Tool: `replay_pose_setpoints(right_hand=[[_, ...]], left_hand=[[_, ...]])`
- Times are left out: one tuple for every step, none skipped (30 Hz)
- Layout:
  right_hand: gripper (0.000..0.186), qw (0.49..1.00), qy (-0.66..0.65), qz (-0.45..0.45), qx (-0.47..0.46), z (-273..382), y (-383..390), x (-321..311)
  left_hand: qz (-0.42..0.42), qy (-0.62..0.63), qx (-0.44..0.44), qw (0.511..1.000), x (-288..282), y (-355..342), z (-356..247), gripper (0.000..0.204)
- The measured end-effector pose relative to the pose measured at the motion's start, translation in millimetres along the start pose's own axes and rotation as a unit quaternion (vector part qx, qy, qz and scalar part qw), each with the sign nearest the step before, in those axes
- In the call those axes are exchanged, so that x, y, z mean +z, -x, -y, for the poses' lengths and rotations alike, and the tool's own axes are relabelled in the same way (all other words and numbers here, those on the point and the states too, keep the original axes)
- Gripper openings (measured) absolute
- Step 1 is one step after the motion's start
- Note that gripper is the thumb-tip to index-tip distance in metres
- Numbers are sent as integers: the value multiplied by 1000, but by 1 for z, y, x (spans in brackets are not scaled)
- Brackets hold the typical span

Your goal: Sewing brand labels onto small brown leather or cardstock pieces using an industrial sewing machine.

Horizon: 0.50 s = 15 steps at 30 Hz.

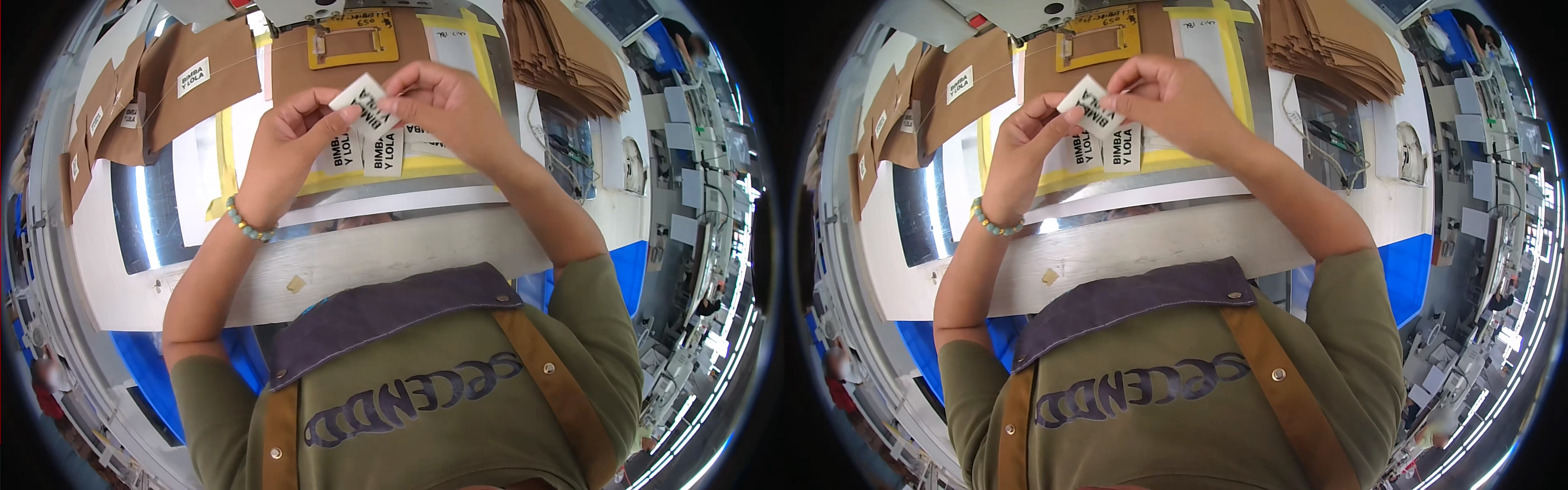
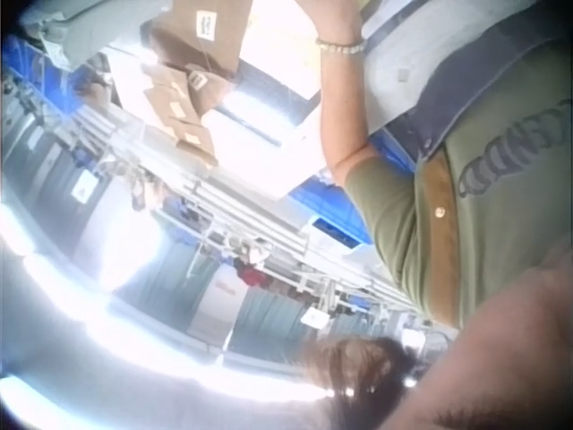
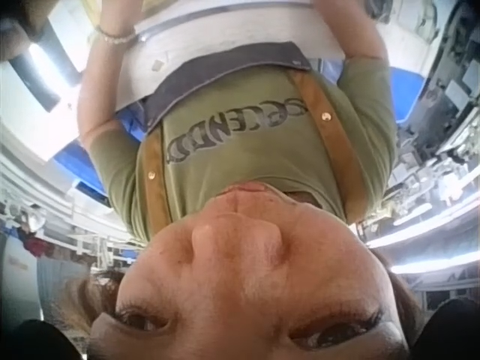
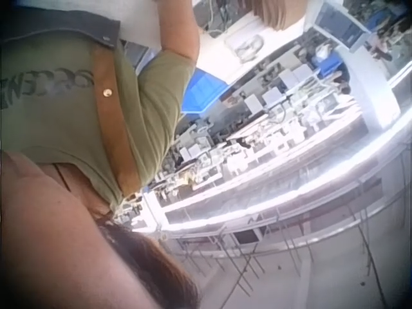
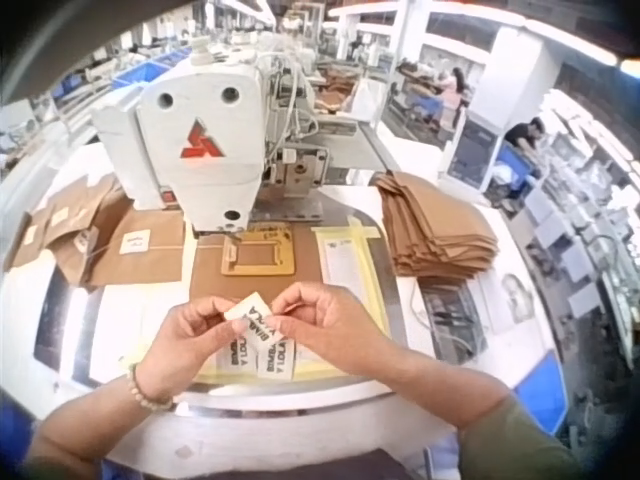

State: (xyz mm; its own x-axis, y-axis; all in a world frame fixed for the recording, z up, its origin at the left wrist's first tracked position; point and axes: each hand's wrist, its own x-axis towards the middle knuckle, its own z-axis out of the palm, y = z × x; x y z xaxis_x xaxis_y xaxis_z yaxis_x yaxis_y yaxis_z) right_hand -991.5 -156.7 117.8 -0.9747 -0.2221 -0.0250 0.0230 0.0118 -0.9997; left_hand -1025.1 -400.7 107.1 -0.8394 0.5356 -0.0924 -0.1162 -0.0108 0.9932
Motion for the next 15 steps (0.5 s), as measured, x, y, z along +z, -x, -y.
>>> replay_pose_setpoints(right_hand=[[14,999,18,23,27,1,3,1],[14,999,17,24,26,5,4,2],[14,995,98,13,0,11,3,2],[15,984,178,1,-25,15,2,2],[15,984,179,0,-27,16,0,1],[15,964,236,-22,-117,16,-3,0],[15,934,290,-44,-205,17,-6,-1],[15,934,291,-44,-205,17,-9,1],[16,920,307,-19,-244,17,-12,4],[17,903,324,6,-281,18,-14,6],[17,903,325,6,-282,17,-16,5],[16,879,377,49,-287,15,-19,3],[15,852,426,92,-290,14,-20,3],[15,852,426,92,-291,13,-22,4],[14,855,425,98,-282,13,-23,5]], left_hand=[[-37,15,-4,999,5,1,-4,21],[-38,14,-3,999,2,-1,-2,21],[-36,16,6,999,-4,-3,1,21],[-32,18,16,999,-6,-5,2,21],[-32,17,18,999,-7,-5,2,21],[-25,-22,22,999,-7,-5,2,21],[-18,-61,26,998,-8,-5,1,21],[-18,-61,27,998,-8,-6,3,21],[-12,-120,69,990,-7,-7,6,25],[-4,-177,111,978,-6,-8,7,30],[-4,-177,111,978,-6,-9,6,30],[-1,-196,103,975,-7,-9,3,36],[3,-216,95,972,-8,-9,0,44],[3,-216,95,972,-8,-8,-4,44],[6,-244,99,965,-9,-7,-8,50]])
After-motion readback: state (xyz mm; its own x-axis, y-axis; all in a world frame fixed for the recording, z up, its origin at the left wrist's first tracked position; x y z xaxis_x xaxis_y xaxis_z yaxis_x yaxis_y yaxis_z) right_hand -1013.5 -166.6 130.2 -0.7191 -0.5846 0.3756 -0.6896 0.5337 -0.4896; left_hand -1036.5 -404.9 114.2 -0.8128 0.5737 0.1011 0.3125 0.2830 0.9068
